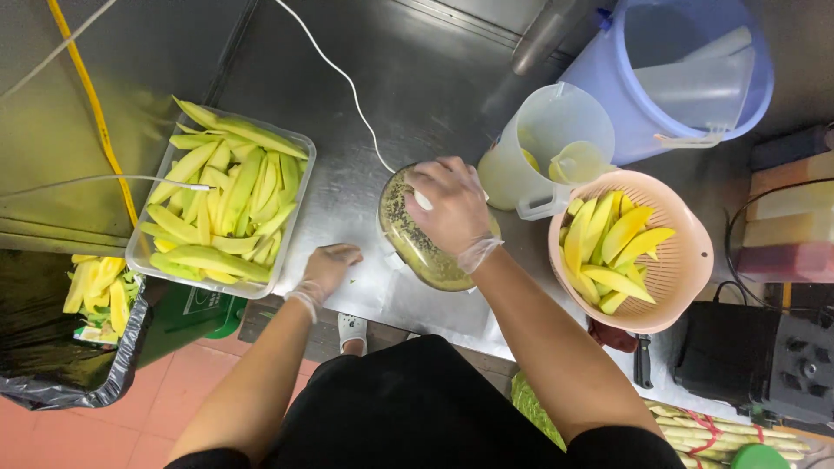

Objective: Juicing or blending mango slices using an electric juicer and a wooden plunger.

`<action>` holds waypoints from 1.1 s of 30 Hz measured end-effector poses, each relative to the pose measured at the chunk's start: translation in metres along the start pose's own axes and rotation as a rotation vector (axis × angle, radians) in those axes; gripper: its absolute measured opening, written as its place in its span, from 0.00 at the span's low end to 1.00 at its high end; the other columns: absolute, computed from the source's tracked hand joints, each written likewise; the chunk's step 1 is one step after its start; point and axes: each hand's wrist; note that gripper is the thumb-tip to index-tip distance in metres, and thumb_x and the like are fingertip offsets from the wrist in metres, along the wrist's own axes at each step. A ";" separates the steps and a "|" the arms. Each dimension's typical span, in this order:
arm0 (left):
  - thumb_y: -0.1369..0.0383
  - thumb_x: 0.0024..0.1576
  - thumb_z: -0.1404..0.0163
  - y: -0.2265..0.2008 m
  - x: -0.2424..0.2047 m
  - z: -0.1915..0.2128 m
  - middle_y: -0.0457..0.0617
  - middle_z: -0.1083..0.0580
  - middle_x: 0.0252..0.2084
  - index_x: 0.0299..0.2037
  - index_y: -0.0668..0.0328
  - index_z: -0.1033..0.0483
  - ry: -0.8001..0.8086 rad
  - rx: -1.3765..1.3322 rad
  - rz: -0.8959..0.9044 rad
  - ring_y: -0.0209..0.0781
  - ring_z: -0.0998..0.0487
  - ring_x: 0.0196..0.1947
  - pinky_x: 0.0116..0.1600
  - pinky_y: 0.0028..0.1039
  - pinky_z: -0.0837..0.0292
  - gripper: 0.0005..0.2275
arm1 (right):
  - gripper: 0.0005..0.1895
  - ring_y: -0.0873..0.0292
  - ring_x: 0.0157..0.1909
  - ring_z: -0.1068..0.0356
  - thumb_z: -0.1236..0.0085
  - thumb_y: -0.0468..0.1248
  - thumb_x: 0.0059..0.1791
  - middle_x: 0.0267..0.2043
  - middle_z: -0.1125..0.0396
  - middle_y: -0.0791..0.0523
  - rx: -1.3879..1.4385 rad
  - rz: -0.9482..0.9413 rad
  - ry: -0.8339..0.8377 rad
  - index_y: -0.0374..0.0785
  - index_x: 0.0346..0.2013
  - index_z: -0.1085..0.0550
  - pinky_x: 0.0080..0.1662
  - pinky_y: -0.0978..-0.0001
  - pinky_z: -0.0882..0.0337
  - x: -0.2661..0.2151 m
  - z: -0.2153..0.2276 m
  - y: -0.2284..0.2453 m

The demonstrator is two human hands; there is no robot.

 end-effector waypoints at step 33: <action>0.62 0.61 0.48 0.101 0.074 -0.131 0.53 0.18 0.37 0.44 0.64 0.21 0.143 -0.666 0.441 0.42 0.16 0.37 0.36 0.25 0.30 0.12 | 0.25 0.43 0.64 0.36 0.32 0.36 0.43 0.60 0.31 0.50 0.053 -0.146 0.067 0.34 0.55 0.23 0.62 0.48 0.36 -0.029 -0.005 0.005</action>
Point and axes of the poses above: each hand's wrist, its own x-axis towards the middle knuckle, its own z-axis out of the back of the hand, y = z × x
